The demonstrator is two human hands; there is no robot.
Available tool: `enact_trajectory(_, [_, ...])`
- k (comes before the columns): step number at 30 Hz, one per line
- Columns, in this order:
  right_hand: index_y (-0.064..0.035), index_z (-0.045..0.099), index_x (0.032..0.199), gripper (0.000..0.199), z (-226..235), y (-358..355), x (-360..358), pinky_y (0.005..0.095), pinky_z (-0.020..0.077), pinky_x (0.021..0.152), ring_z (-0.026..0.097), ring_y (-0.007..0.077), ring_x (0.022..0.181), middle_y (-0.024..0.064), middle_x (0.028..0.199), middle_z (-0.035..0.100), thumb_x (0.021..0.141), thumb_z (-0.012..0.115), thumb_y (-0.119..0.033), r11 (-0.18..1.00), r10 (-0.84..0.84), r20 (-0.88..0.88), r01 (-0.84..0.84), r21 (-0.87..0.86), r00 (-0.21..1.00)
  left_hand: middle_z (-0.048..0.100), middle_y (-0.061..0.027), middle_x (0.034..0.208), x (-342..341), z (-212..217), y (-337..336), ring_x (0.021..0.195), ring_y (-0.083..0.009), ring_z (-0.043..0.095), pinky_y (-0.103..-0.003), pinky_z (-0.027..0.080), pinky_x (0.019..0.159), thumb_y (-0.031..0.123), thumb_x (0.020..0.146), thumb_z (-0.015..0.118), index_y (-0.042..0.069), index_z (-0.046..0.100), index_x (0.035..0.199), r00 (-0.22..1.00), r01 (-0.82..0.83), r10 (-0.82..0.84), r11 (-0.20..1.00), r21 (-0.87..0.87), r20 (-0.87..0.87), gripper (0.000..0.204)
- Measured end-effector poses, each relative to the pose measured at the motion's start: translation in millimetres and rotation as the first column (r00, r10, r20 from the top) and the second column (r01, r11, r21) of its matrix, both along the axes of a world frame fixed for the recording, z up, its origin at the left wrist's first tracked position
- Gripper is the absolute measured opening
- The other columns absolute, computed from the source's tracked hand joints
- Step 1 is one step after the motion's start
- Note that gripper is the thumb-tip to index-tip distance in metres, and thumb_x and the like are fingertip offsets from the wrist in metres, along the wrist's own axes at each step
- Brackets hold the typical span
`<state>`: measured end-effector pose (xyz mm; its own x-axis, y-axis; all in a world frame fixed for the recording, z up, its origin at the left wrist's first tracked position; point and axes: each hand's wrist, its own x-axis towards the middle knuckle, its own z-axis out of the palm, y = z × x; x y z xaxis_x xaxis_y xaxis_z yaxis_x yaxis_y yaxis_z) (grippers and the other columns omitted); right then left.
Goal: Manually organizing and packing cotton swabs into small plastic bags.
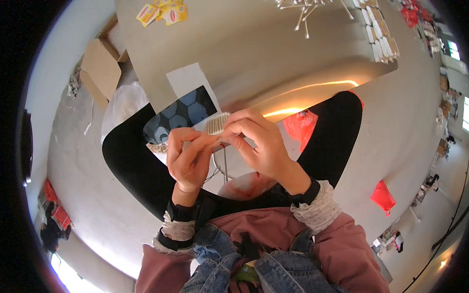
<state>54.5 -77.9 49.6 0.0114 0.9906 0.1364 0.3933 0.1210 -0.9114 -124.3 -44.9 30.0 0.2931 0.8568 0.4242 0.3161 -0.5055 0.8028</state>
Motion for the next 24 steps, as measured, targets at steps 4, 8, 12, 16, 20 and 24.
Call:
enact_trajectory(4, [-0.0014,0.063,0.089,0.012,13.6,4.9,-5.2,0.0322,0.0518,0.064,0.065,0.0268,0.076,0.0104,0.096,0.065,0.082,0.072,0.004,0.992,0.002,0.092,-0.013,0.123,0.996,0.062,-0.0074,0.085,-0.2,6.9,5.2,0.075,-0.0252,0.059,-0.034,0.046,0.063,-0.006,0.065,0.081,0.002,0.072,0.086,1.0,-0.015,0.015,1.0,0.004,-0.012,0.024])
enact_trajectory(8, [-0.0026,0.062,0.091,0.014,2.7,4.4,-12.4,0.0329,0.0516,0.062,0.065,0.0288,0.075,0.0099,0.096,0.064,0.082,0.069,0.005,0.996,-0.088,0.094,0.086,0.022,0.992,0.059,-0.0096,0.087,13.7,7.4,7.5,0.078,-0.0286,0.058,-0.036,0.047,0.065,-0.005,0.07,0.077,0.001,0.067,0.086,0.996,-0.051,0.046,0.997,-0.06,-0.072,0.02])
enact_trajectory(12, [-0.0033,0.06,0.091,0.013,11.2,12.1,-10.0,0.0347,0.052,0.061,0.066,0.031,0.075,0.0091,0.096,0.063,0.083,0.067,0.004,0.994,-0.112,0.166,0.113,0.006,0.98,0.059,-0.01,0.089,18.9,19.5,14.3,0.079,-0.0297,0.057,-0.037,0.047,0.066,-0.005,0.073,0.074,0.002,0.064,0.085,0.986,-0.053,0.052,0.999,0.0,-0.156,0.017])
enact_trajectory(16, [-0.0037,0.06,0.091,0.013,12.5,1.5,-10.3,0.0354,0.0521,0.062,0.066,0.0322,0.077,0.0089,0.096,0.063,0.083,0.068,0.003,0.989,-0.118,0.148,0.129,-0.068,0.982,0.059,-0.0097,0.089,22.2,17.8,-0.5,0.079,-0.03,0.057,-0.037,0.047,0.067,-0.004,0.073,0.074,0.003,0.064,0.085,0.987,-0.084,0.069,0.991,-0.1,-0.144,0.017])
enact_trajectory(20, [-0.0045,0.06,0.091,0.013,23.4,-4.4,-9.3,0.0351,0.0517,0.063,0.065,0.0318,0.078,0.009,0.096,0.063,0.083,0.068,0.003,0.996,-0.076,0.177,0.082,-0.031,0.981,0.06,-0.0094,0.088,12.9,24.1,-6.2,0.08,-0.0295,0.057,-0.038,0.047,0.068,-0.002,0.073,0.076,0.003,0.065,0.086,0.98,-0.079,0.08,0.997,0.011,-0.182,0.018])
enact_trajectory(24, [-0.0046,0.06,0.09,0.013,21.9,-1.6,-5.8,0.0344,0.0513,0.064,0.065,0.0306,0.077,0.0092,0.095,0.064,0.084,0.068,0.002,0.995,-0.087,0.151,0.092,-0.028,0.985,0.061,-0.0091,0.088,12.1,21.7,-0.8,0.079,-0.0287,0.058,-0.038,0.046,0.069,0.0,0.073,0.077,0.003,0.065,0.087,0.984,-0.07,0.065,0.997,-0.021,-0.163,0.019])
